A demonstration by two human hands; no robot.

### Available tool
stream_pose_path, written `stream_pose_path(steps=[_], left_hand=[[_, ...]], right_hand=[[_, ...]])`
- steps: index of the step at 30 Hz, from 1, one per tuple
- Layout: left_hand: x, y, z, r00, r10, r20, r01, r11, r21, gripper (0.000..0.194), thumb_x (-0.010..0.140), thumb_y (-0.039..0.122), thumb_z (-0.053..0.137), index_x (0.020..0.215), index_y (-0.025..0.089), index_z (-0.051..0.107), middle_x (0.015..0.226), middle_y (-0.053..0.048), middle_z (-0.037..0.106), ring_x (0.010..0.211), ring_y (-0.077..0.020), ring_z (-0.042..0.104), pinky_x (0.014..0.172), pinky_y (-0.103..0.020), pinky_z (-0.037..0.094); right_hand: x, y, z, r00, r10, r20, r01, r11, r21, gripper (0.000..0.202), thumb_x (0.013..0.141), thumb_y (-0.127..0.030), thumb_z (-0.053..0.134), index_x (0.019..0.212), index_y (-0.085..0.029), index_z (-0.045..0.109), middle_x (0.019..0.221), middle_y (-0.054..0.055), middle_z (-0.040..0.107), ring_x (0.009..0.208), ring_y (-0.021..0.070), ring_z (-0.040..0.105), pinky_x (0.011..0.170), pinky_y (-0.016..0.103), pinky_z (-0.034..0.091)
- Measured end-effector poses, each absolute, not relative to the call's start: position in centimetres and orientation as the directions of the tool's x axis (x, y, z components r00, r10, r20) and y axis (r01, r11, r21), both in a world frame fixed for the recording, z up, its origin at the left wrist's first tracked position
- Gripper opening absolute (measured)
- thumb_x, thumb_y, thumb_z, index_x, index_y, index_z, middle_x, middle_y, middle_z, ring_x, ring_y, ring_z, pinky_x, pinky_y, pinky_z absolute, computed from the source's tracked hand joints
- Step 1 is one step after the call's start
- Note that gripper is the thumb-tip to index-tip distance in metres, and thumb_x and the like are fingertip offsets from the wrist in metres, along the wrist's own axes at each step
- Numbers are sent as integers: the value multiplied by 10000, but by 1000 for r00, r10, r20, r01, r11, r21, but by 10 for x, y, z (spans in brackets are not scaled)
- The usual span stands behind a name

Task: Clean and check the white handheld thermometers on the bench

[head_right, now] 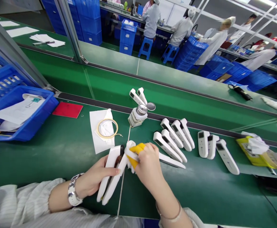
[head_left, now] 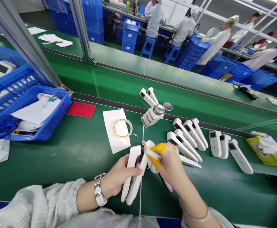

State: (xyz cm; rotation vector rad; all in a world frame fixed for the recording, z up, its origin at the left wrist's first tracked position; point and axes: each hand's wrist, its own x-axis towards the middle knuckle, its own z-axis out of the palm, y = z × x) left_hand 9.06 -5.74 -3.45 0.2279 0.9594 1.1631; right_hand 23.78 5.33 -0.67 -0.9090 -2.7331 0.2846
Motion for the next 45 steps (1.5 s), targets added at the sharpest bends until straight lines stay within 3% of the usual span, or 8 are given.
stream_pose_path(steps=[13,19,22,31,35,39,45], left_hand=[[91,-58,-35,77,865,-495,-671,412,616,328,622,145,712,923,159,584,857,-24,585,761,-147,533,711,-276,435],[91,-57,-35,75,864,-498,-662,416,624,329,616,165,725,914,159,587,847,-23,586,750,-148,533,700,-277,438],[91,-57,-35,87,880,-468,-664,401,631,337,630,143,711,941,156,584,868,-26,581,788,-150,535,729,-275,435],[89,-57,-37,75,867,-492,-665,411,624,308,638,134,698,924,154,586,850,-21,579,751,-134,529,695,-264,444],[88,-58,-35,81,876,-475,-675,399,620,335,622,132,713,935,160,598,847,-21,593,735,-134,540,684,-264,454],[86,-57,-32,97,875,-473,-697,399,595,351,630,135,709,964,162,605,874,-35,609,756,-149,559,707,-284,464],[85,-57,-32,115,877,-467,-726,395,563,351,654,133,695,991,152,600,856,-39,614,738,-145,563,699,-282,464]], right_hand=[[238,56,-4,-802,587,114,546,797,-258,199,768,-172,558,575,-196,518,591,29,500,644,212,466,749,412,390],[237,55,-1,-774,629,77,595,763,-252,152,772,-176,572,622,-190,547,593,29,499,644,221,470,713,404,387],[237,51,0,-807,587,61,552,787,-274,182,754,-148,579,587,-192,521,609,23,502,648,206,469,736,397,386],[240,59,-7,-748,636,191,592,768,-243,178,783,-183,514,609,-187,554,594,53,527,660,239,488,683,406,381],[247,66,-1,-643,700,311,612,713,-342,106,803,-237,530,801,-181,620,728,68,612,696,239,532,665,380,398],[255,66,5,-562,743,365,598,669,-442,104,796,-234,557,869,-198,621,780,49,632,722,237,550,664,370,413],[252,56,11,-625,691,363,494,710,-501,93,828,-225,564,911,-213,604,748,24,589,670,201,519,664,365,418]])
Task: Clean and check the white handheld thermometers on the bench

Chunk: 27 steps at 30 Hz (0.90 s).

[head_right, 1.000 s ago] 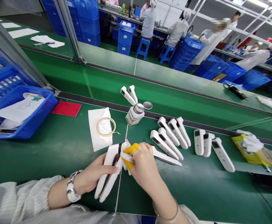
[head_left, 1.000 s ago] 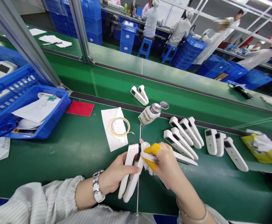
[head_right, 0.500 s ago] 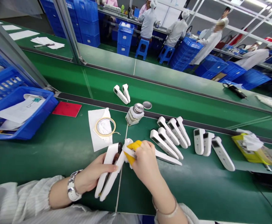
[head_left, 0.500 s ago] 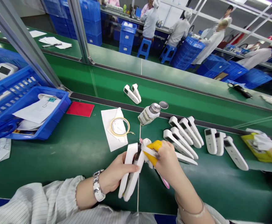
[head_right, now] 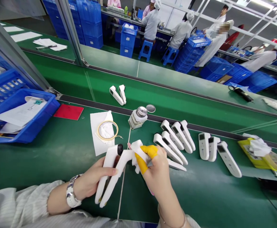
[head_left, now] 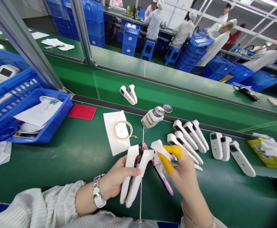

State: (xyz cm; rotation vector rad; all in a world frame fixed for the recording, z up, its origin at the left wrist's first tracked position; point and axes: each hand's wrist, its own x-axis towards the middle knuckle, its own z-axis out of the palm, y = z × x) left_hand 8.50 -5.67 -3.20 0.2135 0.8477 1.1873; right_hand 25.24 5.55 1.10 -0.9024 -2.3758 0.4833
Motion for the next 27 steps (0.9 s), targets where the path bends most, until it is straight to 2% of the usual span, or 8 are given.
stream_pose_path(steps=[8,11,15,16,19,21,23,27], left_hand=[[72,-59,-18,12,869,-494,-817,293,496,330,636,132,709,952,137,614,837,-41,641,754,-144,575,711,-250,447],[59,-63,-10,-61,835,-547,-842,251,477,356,621,148,714,960,139,607,796,-35,648,723,-145,575,678,-247,447],[43,-71,-7,-182,783,-595,-866,158,474,344,614,192,720,932,148,597,755,-23,657,682,-132,566,644,-228,439],[41,-72,-6,-200,777,-597,-870,140,473,350,611,197,721,933,148,594,751,-21,659,675,-130,566,639,-226,437],[36,-74,-4,-230,759,-609,-881,103,462,391,596,215,724,951,139,578,729,-20,660,635,-129,559,614,-231,433],[34,-74,-2,-229,748,-623,-894,91,438,458,581,217,727,998,138,553,739,-23,665,648,-143,573,631,-247,444],[33,-74,0,-213,742,-636,-908,90,408,549,560,214,735,1058,145,516,750,-26,671,691,-169,597,663,-269,457],[33,-76,1,-185,716,-673,-905,143,401,637,556,231,742,1127,143,474,713,-32,677,684,-185,615,654,-276,462]], right_hand=[[206,46,50,-897,391,207,276,860,-429,170,878,-295,545,1026,-217,574,814,37,600,754,207,540,869,439,379],[168,55,75,-929,309,203,217,900,-379,209,908,-314,467,1045,-205,582,749,35,604,707,206,545,815,422,403],[90,98,81,-804,530,271,445,837,-318,301,910,-351,440,1141,-209,568,1089,77,604,963,249,556,838,382,432],[67,113,75,-744,633,212,561,765,-315,311,899,-346,471,1178,-234,550,1175,63,563,1041,244,528,892,364,420],[9,152,38,-630,761,152,698,641,-318,403,894,-307,499,1276,-179,478,1366,145,387,1203,307,418,938,416,409],[-16,168,9,-566,821,73,764,556,-329,395,893,-298,530,1256,-147,480,1302,166,447,1122,303,495,886,459,450],[-28,175,-13,-542,840,18,786,515,-342,321,898,-303,547,1182,-155,524,1191,114,537,1017,246,562,839,441,485],[-15,165,-23,-581,813,34,740,545,-396,234,910,-312,537,1065,-142,580,1041,72,609,899,195,606,797,399,505]])
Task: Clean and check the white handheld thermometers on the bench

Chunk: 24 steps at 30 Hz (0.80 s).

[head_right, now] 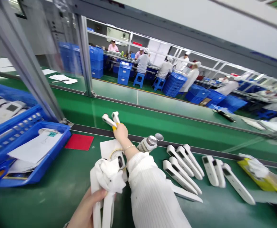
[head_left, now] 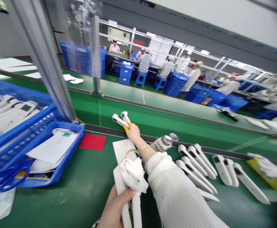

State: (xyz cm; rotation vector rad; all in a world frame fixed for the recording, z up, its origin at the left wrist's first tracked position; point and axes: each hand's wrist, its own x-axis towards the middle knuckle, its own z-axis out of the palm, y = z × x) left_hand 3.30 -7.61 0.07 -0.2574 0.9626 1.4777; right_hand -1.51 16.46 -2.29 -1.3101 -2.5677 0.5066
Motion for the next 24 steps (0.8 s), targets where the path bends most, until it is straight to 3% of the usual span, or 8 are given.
stream_pose_path(steps=[4,6,11,13,16,19,22,24], left_hand=[[35,-78,3,-194,652,-733,-885,206,418,646,575,238,737,1165,152,489,724,-35,691,692,-193,639,655,-272,472],[36,-79,4,-190,641,-744,-875,233,424,666,569,233,740,1186,168,497,759,-34,700,721,-206,650,668,-277,479],[44,-79,-3,-138,640,-756,-847,319,425,724,545,231,758,1219,174,500,796,-39,707,768,-226,650,686,-277,487],[50,-77,-11,-104,648,-755,-832,359,423,712,544,227,768,1207,185,514,789,-28,700,788,-233,646,692,-281,489],[63,-72,-23,-61,695,-717,-797,398,454,589,586,227,760,1137,184,557,804,-19,687,783,-206,632,705,-270,485],[77,-67,-29,-16,768,-640,-749,416,517,448,642,220,727,1067,175,591,871,-28,679,784,-172,613,727,-250,470],[91,-62,-28,30,793,-609,-716,442,540,381,648,200,716,1012,164,611,837,-32,668,736,-152,594,697,-242,457],[100,-59,-26,49,790,-612,-714,456,531,363,634,198,724,978,156,616,790,-30,657,701,-145,580,670,-243,449]], right_hand=[[52,133,0,-717,679,156,549,689,-473,204,877,-335,568,972,-174,651,962,57,657,881,190,622,800,319,496],[108,115,15,-753,611,244,440,743,-504,209,872,-355,561,1016,-231,650,1033,33,655,954,188,609,828,276,485],[288,83,15,-518,707,482,461,705,-539,292,889,-320,511,1159,-226,573,1125,93,623,1042,260,576,905,407,450],[359,67,-6,-179,789,588,622,554,-553,312,845,-338,566,1136,-228,595,1067,85,648,1001,279,601,890,415,459],[443,33,-49,190,822,536,798,188,-572,488,783,-489,554,1133,-151,598,1077,143,633,993,363,591,883,490,445],[494,6,-84,287,886,364,885,-100,-454,531,759,-553,509,1078,-145,628,952,142,661,918,388,609,798,496,480],[510,4,-95,302,923,238,897,-190,-400,573,784,-564,430,1101,-124,613,774,124,647,760,375,630,652,483,510],[499,13,-87,265,922,282,922,-156,-354,659,781,-573,414,1172,-64,560,811,160,632,784,402,618,650,516,505]])
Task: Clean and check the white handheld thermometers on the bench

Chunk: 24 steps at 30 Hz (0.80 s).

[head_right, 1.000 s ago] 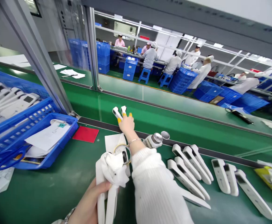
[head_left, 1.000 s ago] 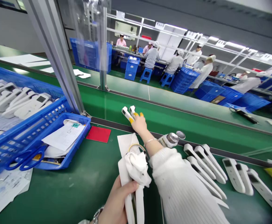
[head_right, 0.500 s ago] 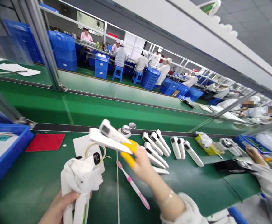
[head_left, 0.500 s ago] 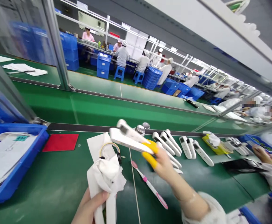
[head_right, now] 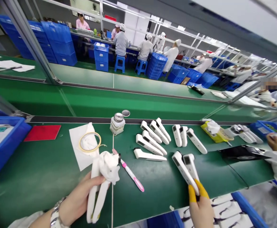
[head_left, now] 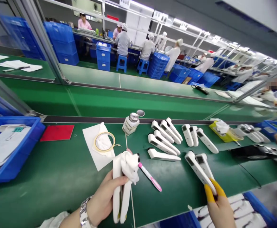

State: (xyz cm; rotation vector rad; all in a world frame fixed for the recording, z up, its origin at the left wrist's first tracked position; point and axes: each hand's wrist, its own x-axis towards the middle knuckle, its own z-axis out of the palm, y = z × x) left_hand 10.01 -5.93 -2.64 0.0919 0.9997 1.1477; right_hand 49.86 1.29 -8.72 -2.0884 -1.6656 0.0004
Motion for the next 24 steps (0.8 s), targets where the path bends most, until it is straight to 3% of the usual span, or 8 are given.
stream_pose_path(steps=[3,6,8,11,14,19,21,24], left_hand=[[111,-57,-24,60,784,-618,-725,460,513,365,602,200,749,938,147,619,746,-24,640,660,-132,556,630,-236,433],[116,-58,-24,77,788,-611,-727,464,507,350,599,184,754,919,142,618,733,-22,634,654,-126,549,620,-233,426],[116,-59,-24,78,798,-597,-721,459,520,326,623,171,738,924,144,617,745,-23,635,671,-127,554,635,-234,427],[112,-61,-24,84,819,-567,-716,445,538,325,646,141,713,955,148,614,806,-33,646,710,-130,564,676,-240,434],[108,-62,-24,113,820,-561,-725,454,517,346,660,132,692,996,159,609,856,-42,649,755,-148,574,713,-260,443],[101,-64,-20,157,805,-572,-737,481,475,338,674,169,687,1002,153,609,823,-41,622,725,-143,550,683,-253,432],[99,-64,-20,172,804,-569,-740,486,464,356,676,172,678,1021,146,598,845,-56,619,753,-162,554,704,-271,433],[97,-64,-22,181,794,-580,-757,489,433,370,677,168,658,1038,136,587,856,-69,613,779,-179,554,726,-286,427]], right_hand=[[451,20,-58,57,888,456,943,103,-318,708,788,-531,476,1289,-32,434,1143,245,541,1060,447,515,862,589,424],[381,11,-24,-308,862,402,771,474,-426,416,879,-337,479,1278,-223,454,1270,138,501,1181,337,470,942,514,421],[336,4,-9,-569,750,337,579,656,-484,446,884,-278,497,1317,-276,390,1381,111,379,1248,293,405,966,468,425],[288,7,0,-754,605,256,449,759,-472,515,869,-289,543,1345,-259,351,1464,117,210,1347,326,205,1029,541,334],[267,23,3,-838,515,181,402,806,-434,345,868,-283,555,1207,-256,500,1478,94,198,1370,346,98,1039,577,288],[260,51,8,-821,498,278,291,785,-548,154,830,-189,560,973,-243,542,1050,68,624,1009,244,585,934,456,435],[258,67,12,-726,598,340,346,745,-571,175,824,-189,533,993,-237,534,892,46,648,819,210,629,768,366,512],[248,98,24,-584,682,441,519,731,-443,260,856,-219,472,1106,-205,543,946,84,643,850,229,619,719,351,510]])
